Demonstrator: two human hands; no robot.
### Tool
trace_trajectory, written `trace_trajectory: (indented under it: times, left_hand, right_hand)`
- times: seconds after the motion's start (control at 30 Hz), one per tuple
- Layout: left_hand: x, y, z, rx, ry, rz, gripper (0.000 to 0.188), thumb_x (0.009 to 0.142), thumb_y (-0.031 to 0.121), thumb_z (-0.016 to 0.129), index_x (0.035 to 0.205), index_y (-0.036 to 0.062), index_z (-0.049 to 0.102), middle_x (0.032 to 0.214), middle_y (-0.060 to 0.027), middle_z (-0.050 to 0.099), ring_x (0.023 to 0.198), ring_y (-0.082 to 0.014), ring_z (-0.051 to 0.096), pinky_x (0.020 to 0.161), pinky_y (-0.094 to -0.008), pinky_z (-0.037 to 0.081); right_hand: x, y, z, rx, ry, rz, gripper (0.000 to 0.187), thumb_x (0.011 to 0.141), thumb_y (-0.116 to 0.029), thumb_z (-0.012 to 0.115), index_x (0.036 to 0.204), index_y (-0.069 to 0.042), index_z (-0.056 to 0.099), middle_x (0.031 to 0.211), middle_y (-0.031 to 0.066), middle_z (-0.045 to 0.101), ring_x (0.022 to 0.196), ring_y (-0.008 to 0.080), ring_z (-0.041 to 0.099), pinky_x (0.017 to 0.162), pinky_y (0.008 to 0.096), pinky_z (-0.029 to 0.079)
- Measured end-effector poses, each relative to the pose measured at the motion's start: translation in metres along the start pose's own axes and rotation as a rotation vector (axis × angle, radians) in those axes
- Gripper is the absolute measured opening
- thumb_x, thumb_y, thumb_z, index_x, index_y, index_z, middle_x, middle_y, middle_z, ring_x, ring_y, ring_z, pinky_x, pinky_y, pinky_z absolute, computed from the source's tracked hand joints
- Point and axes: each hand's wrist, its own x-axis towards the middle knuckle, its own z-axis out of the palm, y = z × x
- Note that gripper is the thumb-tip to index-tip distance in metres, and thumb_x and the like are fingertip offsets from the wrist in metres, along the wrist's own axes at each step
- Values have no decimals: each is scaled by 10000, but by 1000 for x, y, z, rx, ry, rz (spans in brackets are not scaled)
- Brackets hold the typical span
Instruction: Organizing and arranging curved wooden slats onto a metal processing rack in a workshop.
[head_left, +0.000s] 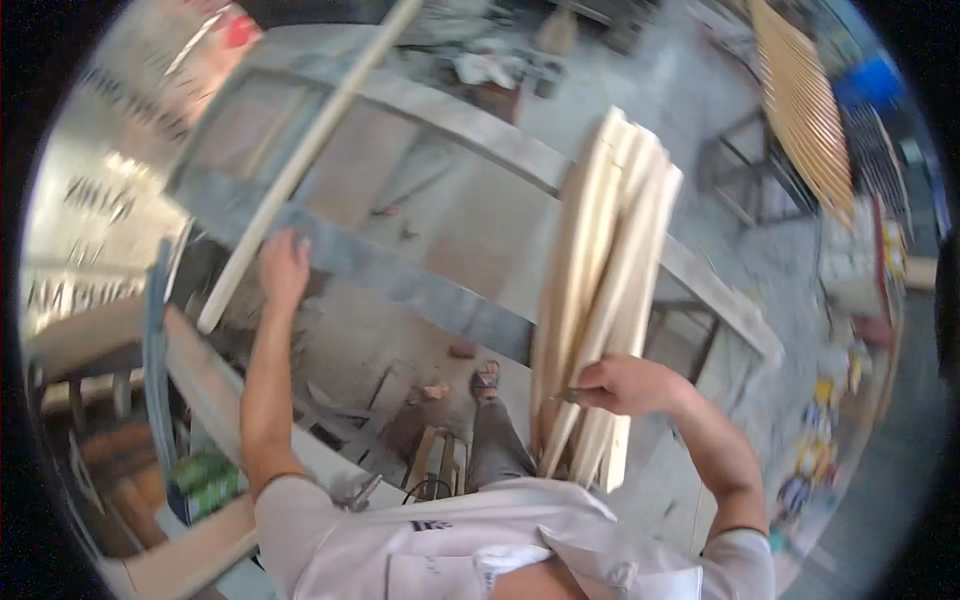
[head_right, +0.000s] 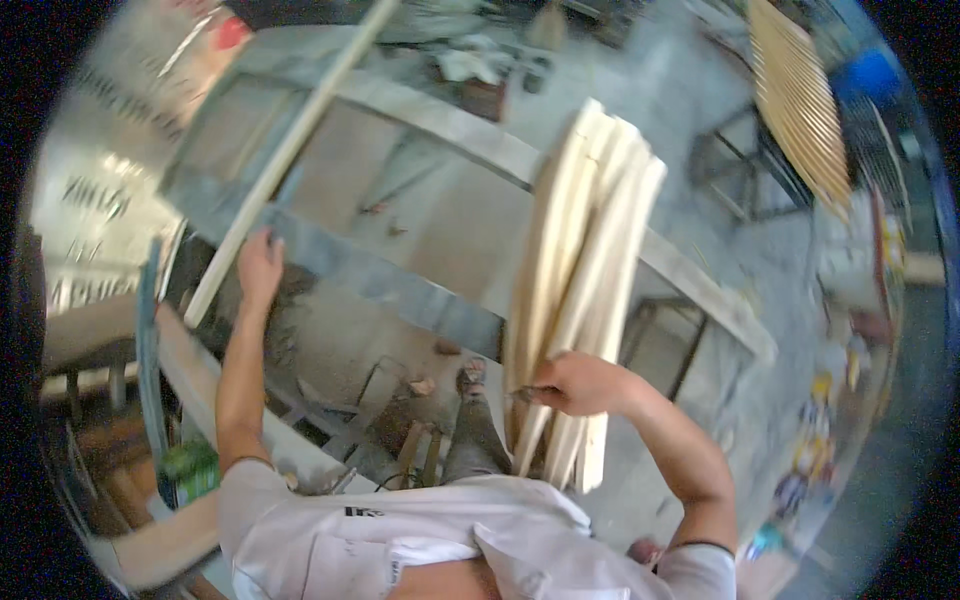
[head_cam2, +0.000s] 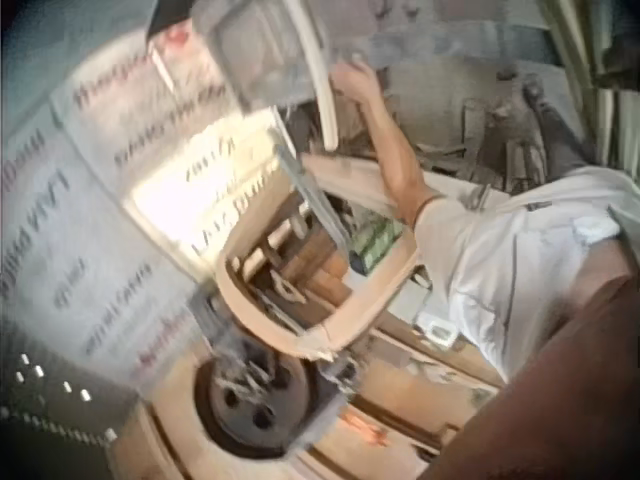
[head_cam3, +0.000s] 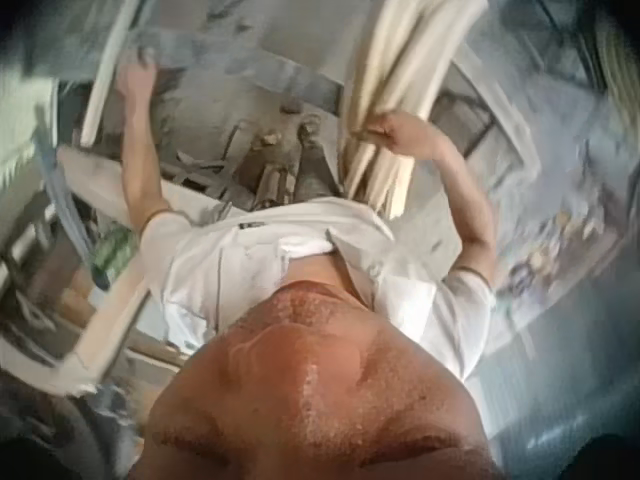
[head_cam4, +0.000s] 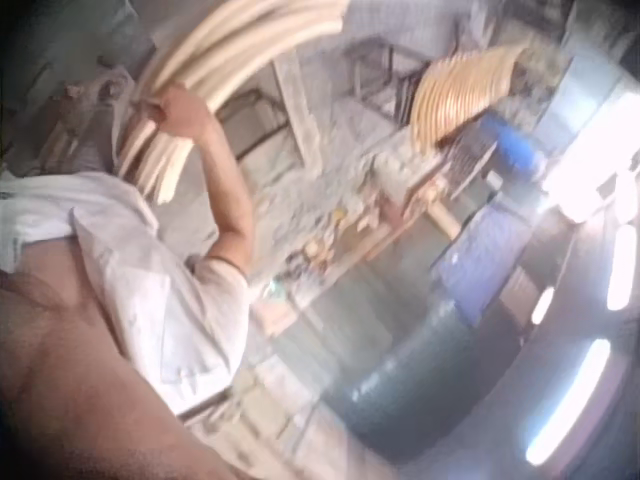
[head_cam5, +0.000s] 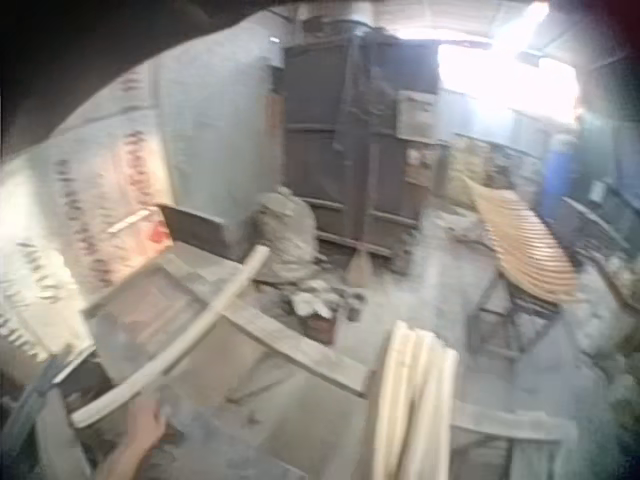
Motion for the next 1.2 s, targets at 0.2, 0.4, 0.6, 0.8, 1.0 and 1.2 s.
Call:
trace_trajectory:
  times: [0.2, 0.4, 0.6, 0.8, 1.0, 1.2]
  left_hand:
    - [-119, 318, 72, -966, -815, -113, 565, 937, 315, 606, 1397, 17, 470, 1282, -253, 589, 1204, -355, 573, 1052, -432, 426]
    - [-150, 420, 90, -730, -529, -297, 766, 866, 409, 682, 1422, 0, 351, 1395, -280, 410, 1315, -455, 384, 1084, -505, 343]
    - [-179, 421, 119, -784, -484, -485, 910, 809, 354, 754, 1449, -62, 259, 1447, -308, 372, 1333, -456, 382, 1094, -486, 352]
    - [-118, 401, 86, -1002, -987, -674, 931, 655, 285, 849, 1347, -116, 374, 1415, -306, 436, 1299, -342, 475, 1083, -415, 380]
    - [-108, 373, 113, -683, -579, -522, 840, 543, 302, 835, 1206, -72, 480, 1275, -253, 505, 1222, -362, 505, 1021, -428, 444]
    - [-41, 346, 52, -162, -525, -317, 811, 575, 313, 822, 1233, 17, 452, 1230, -206, 489, 1166, -377, 538, 976, -455, 477]
  right_hand:
    - [-37, -3, 10, -86, -106, 76, 186, 911, -195, 628, 864, -16, 649, 794, 205, 617, 760, 382, 610, 664, 460, 463]
    - [-53, 56, -94, -374, 736, 496, 117, 822, -112, 627, 768, -11, 651, 705, 224, 613, 680, 406, 606, 626, 484, 471]
    - [-14, 95, -165, -757, 384, 423, 191, 858, -136, 597, 967, -19, 701, 968, 195, 700, 956, 371, 670, 801, 455, 545]
    - [-14, 98, -143, -576, 605, 453, 287, 866, -217, 647, 1098, -59, 704, 1017, 193, 700, 984, 387, 655, 879, 439, 522]
    - [-21, 99, -117, -573, 501, 400, 296, 850, -252, 676, 1042, -29, 709, 993, 207, 697, 957, 378, 657, 844, 440, 524]
    - [-9, 94, -104, -25, 192, 390, 249, 837, -190, 686, 999, -1, 701, 833, 169, 704, 735, 312, 663, 680, 392, 505]
